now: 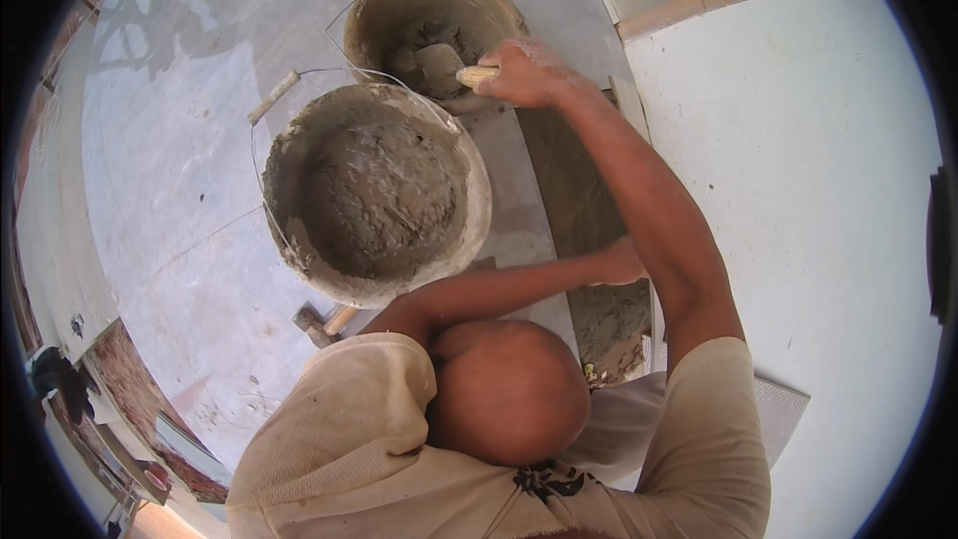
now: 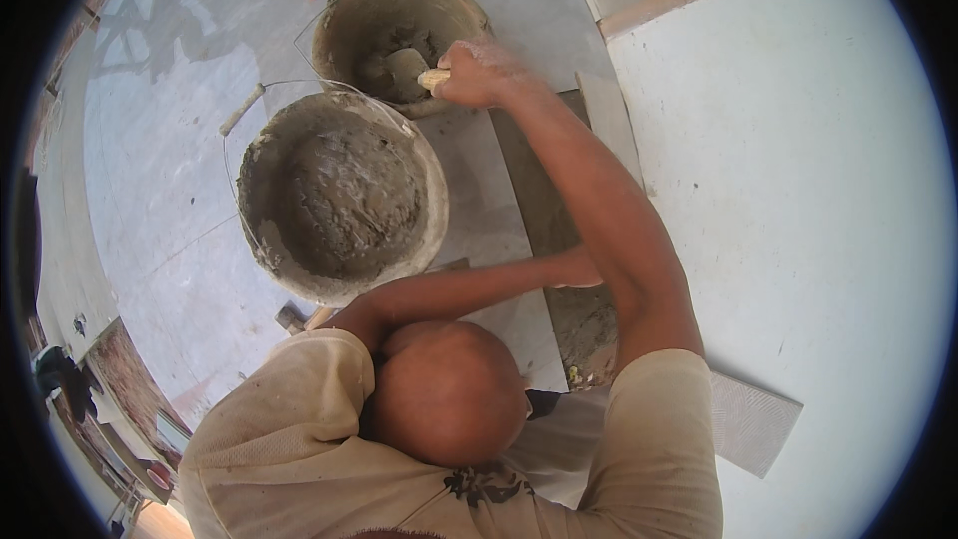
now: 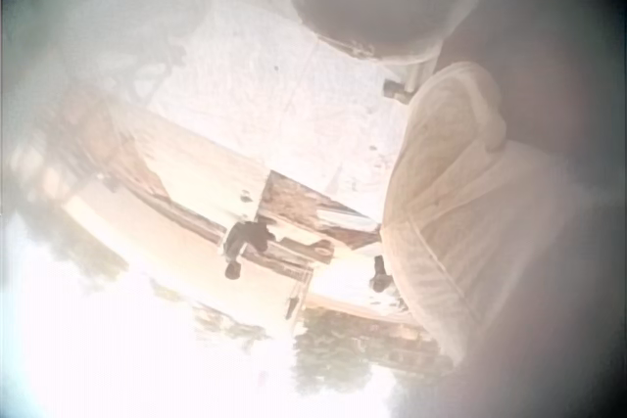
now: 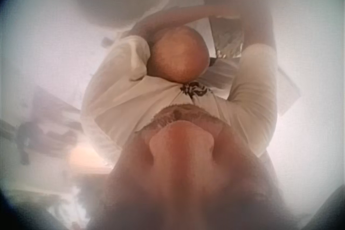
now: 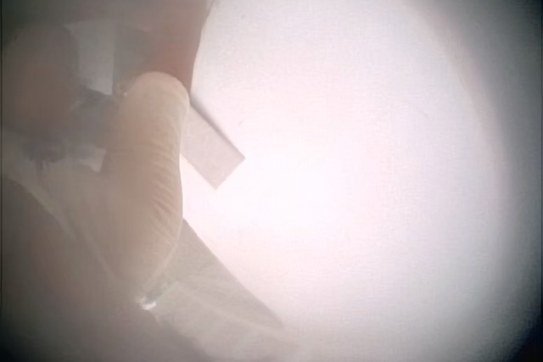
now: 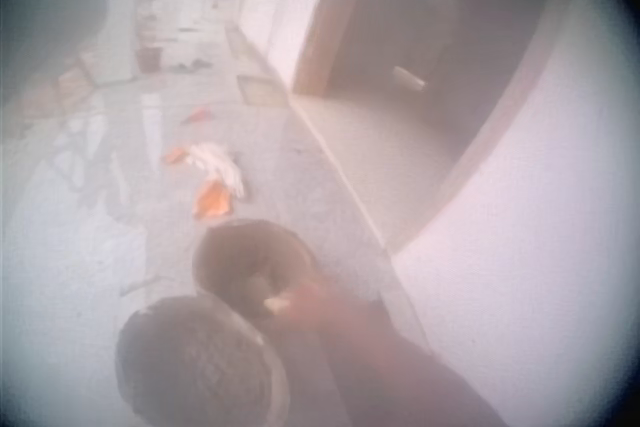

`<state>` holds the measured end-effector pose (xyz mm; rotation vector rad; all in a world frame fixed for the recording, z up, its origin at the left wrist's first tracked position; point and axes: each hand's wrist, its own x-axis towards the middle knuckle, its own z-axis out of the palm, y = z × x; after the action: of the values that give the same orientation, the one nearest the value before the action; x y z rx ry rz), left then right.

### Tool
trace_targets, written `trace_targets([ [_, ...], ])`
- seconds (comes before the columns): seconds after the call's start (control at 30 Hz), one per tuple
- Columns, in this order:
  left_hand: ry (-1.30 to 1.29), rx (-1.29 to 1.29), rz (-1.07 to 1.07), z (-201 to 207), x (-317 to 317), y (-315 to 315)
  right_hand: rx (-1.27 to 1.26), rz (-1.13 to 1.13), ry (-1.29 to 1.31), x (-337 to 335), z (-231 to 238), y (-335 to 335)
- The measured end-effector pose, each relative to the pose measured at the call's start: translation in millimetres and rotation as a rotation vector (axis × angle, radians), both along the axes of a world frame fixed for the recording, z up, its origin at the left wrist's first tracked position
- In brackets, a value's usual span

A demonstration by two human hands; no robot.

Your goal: The person spreads cement on the floor using a trowel and places a large ceramic tile onto the prepared surface. They then use a rubber mallet to tap the tile into place and a cloth to wipe excess cement from the tile surface.

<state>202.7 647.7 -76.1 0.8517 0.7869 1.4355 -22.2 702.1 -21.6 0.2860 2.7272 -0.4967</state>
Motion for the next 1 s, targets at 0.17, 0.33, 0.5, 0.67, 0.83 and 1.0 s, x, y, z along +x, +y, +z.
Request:
trace_targets([
  [0.17, -0.047, 0.114, 0.005, -12, 9, 4, -0.163, -0.183, -0.171, -10, 3, -5],
  [0.33, -0.054, 0.117, -0.041, -28, 19, 9, -0.545, -0.403, -0.172, 11, -18, 16],
  [0.5, -0.054, 0.116, -0.063, -39, 26, 9, -0.837, -0.529, -0.041, 40, -28, 22],
  [0.67, -0.051, 0.112, -0.085, -47, 28, 8, -1.0, -0.607, 0.114, 67, -14, 9],
  [0.83, -0.077, 0.117, -0.085, -57, 25, 14, -0.993, -0.684, 0.258, 125, 41, -9],
  [1.0, -0.19, 0.01, -0.177, -52, 21, 29, -0.895, -0.797, 0.331, 223, 111, -22],
])
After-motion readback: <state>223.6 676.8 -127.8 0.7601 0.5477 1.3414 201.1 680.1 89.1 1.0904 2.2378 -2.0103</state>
